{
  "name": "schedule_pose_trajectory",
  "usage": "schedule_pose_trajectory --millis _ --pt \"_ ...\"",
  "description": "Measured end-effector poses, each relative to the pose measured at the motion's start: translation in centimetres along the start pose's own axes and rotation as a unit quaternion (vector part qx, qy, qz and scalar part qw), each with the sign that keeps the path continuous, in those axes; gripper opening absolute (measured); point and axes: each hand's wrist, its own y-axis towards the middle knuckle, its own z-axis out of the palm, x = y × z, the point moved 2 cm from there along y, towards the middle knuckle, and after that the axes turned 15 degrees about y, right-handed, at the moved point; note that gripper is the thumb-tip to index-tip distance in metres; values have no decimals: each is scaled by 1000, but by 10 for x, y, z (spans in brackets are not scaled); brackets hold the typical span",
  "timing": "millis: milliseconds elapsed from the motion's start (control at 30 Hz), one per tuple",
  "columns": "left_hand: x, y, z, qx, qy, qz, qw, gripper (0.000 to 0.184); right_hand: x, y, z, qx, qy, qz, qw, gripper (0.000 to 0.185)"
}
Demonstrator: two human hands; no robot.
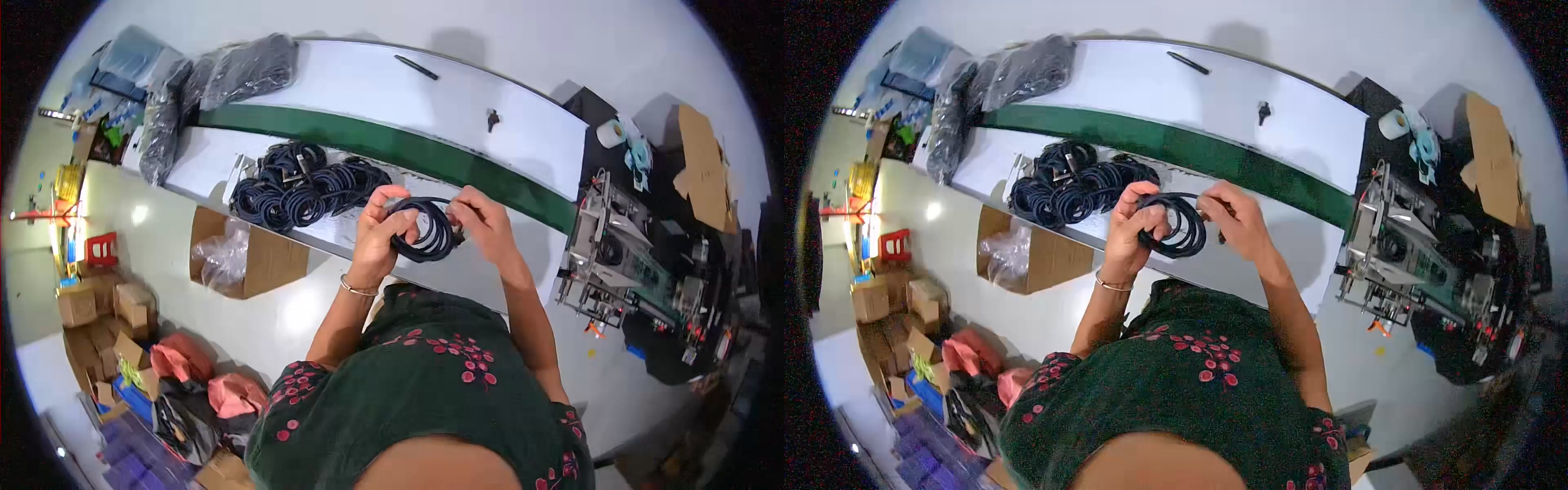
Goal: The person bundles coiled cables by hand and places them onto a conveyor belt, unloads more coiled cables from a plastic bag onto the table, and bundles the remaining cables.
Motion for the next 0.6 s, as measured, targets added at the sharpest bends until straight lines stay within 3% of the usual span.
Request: schedule_pose_trajectory --millis 67,200,267,300,367,433,467,600 --pt "4 5 -2 6 -6 -10 1000 31 -6 -8 3 -24 10 6 1000 11" --pt "15 27 1 6 -124 -19 992 26 -7 -26 7 -188 112 12 976 20" --pt "17 29 3 -1 -133 -23 991 25 -26 -41 -5 -156 159 99 970 27" --pt "16 31 3 -14 -137 -23 990 24 -28 -45 -1 -162 154 97 970 27" --pt "11 41 10 -27 -143 -21 989 22 -33 -47 16 -57 215 106 969 23" --pt "10 42 16 -45 -117 -38 991 20 -30 -38 24 -79 193 142 968 16" --pt "15 45 15 -22 -150 -24 988 17 -39 -34 25 -102 191 143 966 16" --pt "17 50 12 -56 -90 -32 994 15 -50 -31 19 -20 143 102 984 20"
